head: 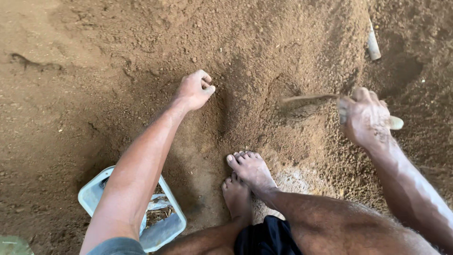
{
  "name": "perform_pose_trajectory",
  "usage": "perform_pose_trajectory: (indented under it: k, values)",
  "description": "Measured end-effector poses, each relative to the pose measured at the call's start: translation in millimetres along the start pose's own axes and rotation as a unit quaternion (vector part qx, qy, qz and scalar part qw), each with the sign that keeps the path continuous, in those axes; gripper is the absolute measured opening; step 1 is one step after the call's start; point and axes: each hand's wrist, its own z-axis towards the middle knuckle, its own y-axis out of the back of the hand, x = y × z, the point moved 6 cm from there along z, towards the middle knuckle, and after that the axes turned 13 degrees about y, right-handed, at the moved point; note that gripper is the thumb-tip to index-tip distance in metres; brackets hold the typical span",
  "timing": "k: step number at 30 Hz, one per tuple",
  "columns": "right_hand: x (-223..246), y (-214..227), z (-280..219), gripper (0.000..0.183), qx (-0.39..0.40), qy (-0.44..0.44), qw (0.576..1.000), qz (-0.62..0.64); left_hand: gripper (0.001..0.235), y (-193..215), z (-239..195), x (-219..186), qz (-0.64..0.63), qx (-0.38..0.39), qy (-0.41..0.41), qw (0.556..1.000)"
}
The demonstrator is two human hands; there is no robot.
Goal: The person sifts sand with both hands, picking up handfuls and letting it fall through their fingers. They repeatedly gather sand from a pile and drop it into a nearby plastic container.
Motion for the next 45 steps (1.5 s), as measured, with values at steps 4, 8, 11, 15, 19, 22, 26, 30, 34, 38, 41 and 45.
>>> perform_pose_trajectory:
  k: [4,8,11,15,19,22,26,30,34,38,41,45]
  values:
    - [-9.1,-15.8,-30.8,0.026,0.012,0.023,0.997,-0.072,0.024,-5.8,2.7,-13.9,0.034,0.0,-0.014,0.999]
    - [-14.0,-44.6,-44.6,0.016,0.186,-0.075,0.975,0.094,0.022,-8.3,-5.0,-26.1,0.022,0.015,-0.015,1.0]
    - [-2.3,-43.1,-20.3,0.029,0.169,-0.069,0.978,0.098,0.019,-12.8,-10.7,-35.9,0.014,0.029,0.008,0.999]
    - [30.3,-40.9,48.2,0.021,-0.047,-0.004,0.945,0.323,0.019,-20.7,-16.6,-52.0,0.022,0.035,-0.017,0.999]
    - [52.4,-20.1,126.7,0.012,-0.247,0.085,0.933,0.248,0.018,-22.2,-19.4,-61.2,0.021,0.036,-0.03,0.999]
    - [67.9,-6.2,164.4,0.01,-0.31,0.17,0.924,0.144,0.017,-19.0,-20.3,-58.1,0.012,0.027,-0.046,0.999]
    - [75.7,-8.2,188.8,0.015,-0.286,0.221,0.925,0.119,0.018,-15.2,-20.1,-40.0,-0.011,0.028,-0.02,0.999]
    - [82.2,-13.6,198.6,0.014,-0.296,0.243,0.921,0.075,0.018,-16.0,-20.7,-26.6,-0.009,0.024,-0.008,1.0]
    - [64.1,-16.8,204.8,0.013,-0.244,0.15,0.953,0.096,0.019,-16.1,-20.6,-22.6,-0.007,0.02,-0.02,1.0]
    - [-11.5,-8.3,165.9,0.019,-0.323,-0.037,0.827,0.458,0.019,-13.2,-23.3,-26.6,-0.005,0.016,-0.037,0.999]
    - [-48.4,-22.7,125.7,0.021,-0.258,-0.147,0.821,0.488,0.019,-12.8,-28.0,-26.1,0.0,0.034,0.01,0.999]
    - [-51.0,-48.2,93.8,0.016,-0.229,-0.038,0.903,0.361,0.018,-15.1,-35.0,-35.7,0.002,0.046,0.011,0.999]
